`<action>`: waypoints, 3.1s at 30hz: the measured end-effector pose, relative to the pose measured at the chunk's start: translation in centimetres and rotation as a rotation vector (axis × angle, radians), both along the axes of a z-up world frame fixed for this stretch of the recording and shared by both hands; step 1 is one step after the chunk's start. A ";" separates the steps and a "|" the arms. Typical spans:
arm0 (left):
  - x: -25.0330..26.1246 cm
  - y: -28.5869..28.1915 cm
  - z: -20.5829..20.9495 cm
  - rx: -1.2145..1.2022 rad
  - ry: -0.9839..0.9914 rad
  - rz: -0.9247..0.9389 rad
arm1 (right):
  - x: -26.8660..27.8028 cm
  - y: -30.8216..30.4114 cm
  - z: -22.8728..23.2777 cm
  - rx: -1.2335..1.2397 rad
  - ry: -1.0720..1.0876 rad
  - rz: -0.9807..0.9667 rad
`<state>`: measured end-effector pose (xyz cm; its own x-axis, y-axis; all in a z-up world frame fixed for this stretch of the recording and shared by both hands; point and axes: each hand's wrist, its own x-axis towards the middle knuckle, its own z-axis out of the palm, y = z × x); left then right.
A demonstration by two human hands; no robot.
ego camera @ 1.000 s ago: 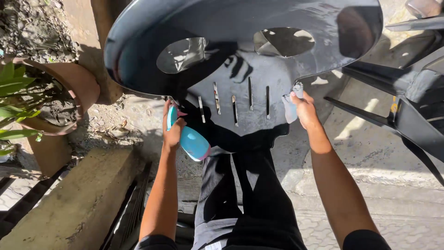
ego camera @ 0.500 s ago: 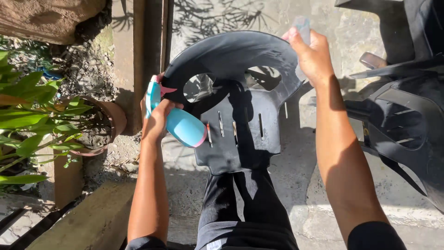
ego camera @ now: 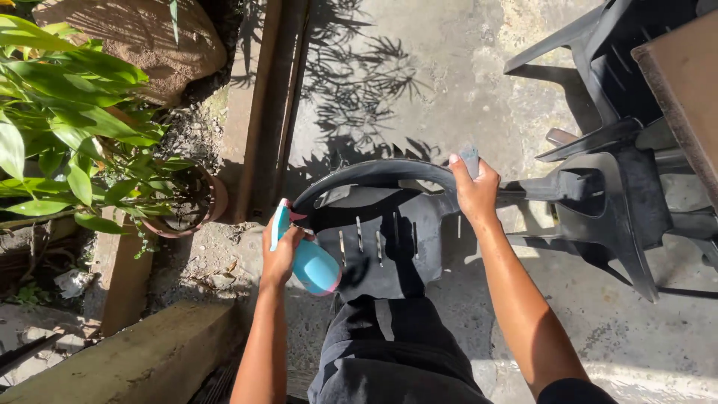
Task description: Wiping down tables and plastic chairs with a cleaning spray and a cloth.
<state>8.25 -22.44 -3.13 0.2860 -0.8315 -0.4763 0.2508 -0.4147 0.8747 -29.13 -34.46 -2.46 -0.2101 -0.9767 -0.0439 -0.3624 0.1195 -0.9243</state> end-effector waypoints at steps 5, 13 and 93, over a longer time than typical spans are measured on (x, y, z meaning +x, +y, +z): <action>-1.4 8.1 1.1 0.000 -0.113 -0.035 | -2.3 8.6 0.0 -0.032 -0.058 -0.015; -1.3 18.6 4.6 -0.048 -0.105 -0.207 | -4.4 19.8 3.3 0.061 -0.112 0.055; -7.1 20.0 11.0 -0.224 -0.550 -1.460 | -7.3 30.3 3.8 0.617 -0.680 0.284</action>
